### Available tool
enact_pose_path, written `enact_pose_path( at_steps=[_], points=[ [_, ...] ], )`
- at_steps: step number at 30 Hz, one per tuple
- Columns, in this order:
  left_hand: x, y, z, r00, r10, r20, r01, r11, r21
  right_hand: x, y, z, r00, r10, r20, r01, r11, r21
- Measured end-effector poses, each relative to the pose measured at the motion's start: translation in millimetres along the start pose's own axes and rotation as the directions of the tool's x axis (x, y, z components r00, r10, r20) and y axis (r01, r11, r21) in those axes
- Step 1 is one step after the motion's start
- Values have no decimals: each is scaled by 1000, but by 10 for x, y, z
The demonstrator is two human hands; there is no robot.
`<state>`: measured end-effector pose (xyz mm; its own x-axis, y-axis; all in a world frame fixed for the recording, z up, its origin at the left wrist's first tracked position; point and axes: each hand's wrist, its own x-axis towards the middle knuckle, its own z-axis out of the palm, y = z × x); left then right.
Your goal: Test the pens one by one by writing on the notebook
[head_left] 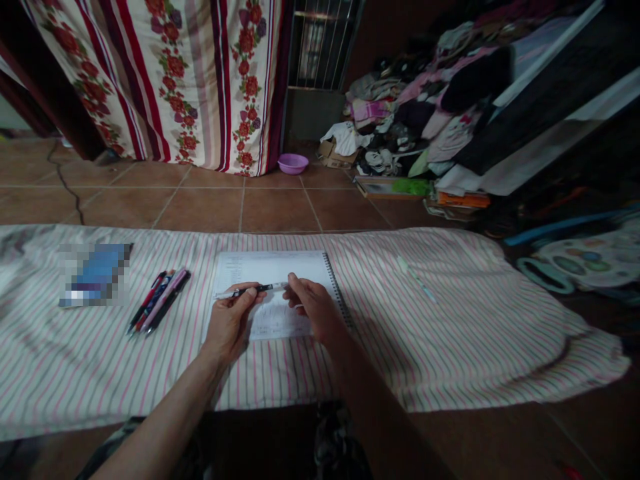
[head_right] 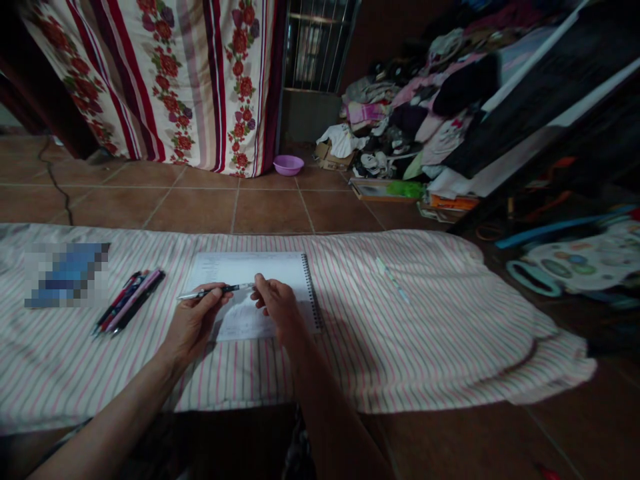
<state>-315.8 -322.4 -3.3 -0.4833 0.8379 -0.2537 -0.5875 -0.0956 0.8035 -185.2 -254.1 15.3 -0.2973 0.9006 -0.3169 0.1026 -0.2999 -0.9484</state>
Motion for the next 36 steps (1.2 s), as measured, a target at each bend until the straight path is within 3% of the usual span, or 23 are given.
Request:
enact_pose_path(
  at_steps=[10,20,25,31,36],
  points=[
    [4,1,9,999,15,30,-16,1000,23,8,18,5,995,-80,67,80,997,10],
    [22,21,22,1000,-12,-12,11,1000,-29,-31,-44,-14,994,69,80,-75,994,74],
    [12,19,30,1000,-6,15,7,1000,-15,16,11,0,998,-26,59,29,998,-47],
    [20,-11,-10,1000,21,17,-21,1000,13,37,41,11,988,-130,80,132,991,-11],
    [32,-15,-7,1000,12,-10,-12,1000,-18,17,14,29,993,-84,86,79,995,67]
  ],
)
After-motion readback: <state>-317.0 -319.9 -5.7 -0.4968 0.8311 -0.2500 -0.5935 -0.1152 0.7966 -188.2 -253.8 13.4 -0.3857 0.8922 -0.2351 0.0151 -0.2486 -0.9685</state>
